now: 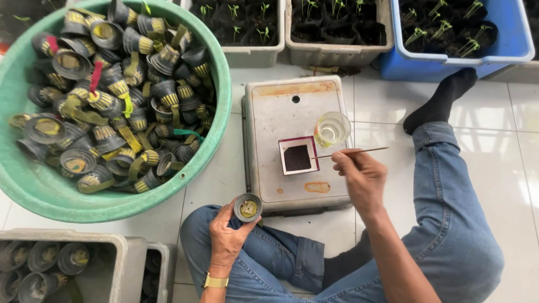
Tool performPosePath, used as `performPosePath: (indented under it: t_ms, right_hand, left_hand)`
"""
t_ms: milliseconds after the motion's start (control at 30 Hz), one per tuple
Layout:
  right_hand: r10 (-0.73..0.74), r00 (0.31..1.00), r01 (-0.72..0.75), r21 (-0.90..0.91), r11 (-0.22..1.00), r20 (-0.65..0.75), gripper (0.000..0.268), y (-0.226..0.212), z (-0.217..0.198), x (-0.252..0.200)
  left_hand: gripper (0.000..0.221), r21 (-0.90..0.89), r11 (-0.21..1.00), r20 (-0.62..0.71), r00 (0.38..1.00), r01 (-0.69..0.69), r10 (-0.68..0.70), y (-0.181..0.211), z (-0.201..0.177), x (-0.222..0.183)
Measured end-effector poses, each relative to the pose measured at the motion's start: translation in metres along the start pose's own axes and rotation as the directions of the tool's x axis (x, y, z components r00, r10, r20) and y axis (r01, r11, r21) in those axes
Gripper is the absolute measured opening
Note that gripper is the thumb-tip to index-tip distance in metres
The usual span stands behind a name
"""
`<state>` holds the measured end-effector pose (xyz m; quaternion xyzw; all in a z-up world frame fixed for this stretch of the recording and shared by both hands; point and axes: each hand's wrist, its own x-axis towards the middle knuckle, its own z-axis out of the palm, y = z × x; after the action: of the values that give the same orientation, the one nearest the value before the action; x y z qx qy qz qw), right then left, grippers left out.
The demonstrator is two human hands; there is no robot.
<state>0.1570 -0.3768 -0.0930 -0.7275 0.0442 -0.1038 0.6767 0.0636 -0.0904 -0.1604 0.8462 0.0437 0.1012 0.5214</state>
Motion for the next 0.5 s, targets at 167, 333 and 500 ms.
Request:
performPosePath:
  t_ms: [167, 333, 500]
  right_hand:
    - [-0.3, 0.949, 0.298, -0.573, 0.764, 0.093, 0.012, 0.006, 0.022, -0.005]
    - [-0.158, 0.985, 0.169, -0.596, 0.785, 0.071, 0.012, 0.0, 0.026, -0.003]
    - [-0.288, 0.948, 0.308, -0.616, 0.725, 0.136, 0.009, 0.016, 0.022, -0.002]
  left_hand:
    - [0.053, -0.059, 0.998, -0.001, 1.0, -0.028, 0.028, -0.001, -0.001, 0.002]
    - [0.054, -0.045, 0.999, 0.004, 1.0, -0.03, 0.031, -0.001, -0.002, 0.001]
    - [0.055, -0.061, 0.998, 0.004, 1.0, -0.026, 0.026, 0.0, -0.002, 0.002]
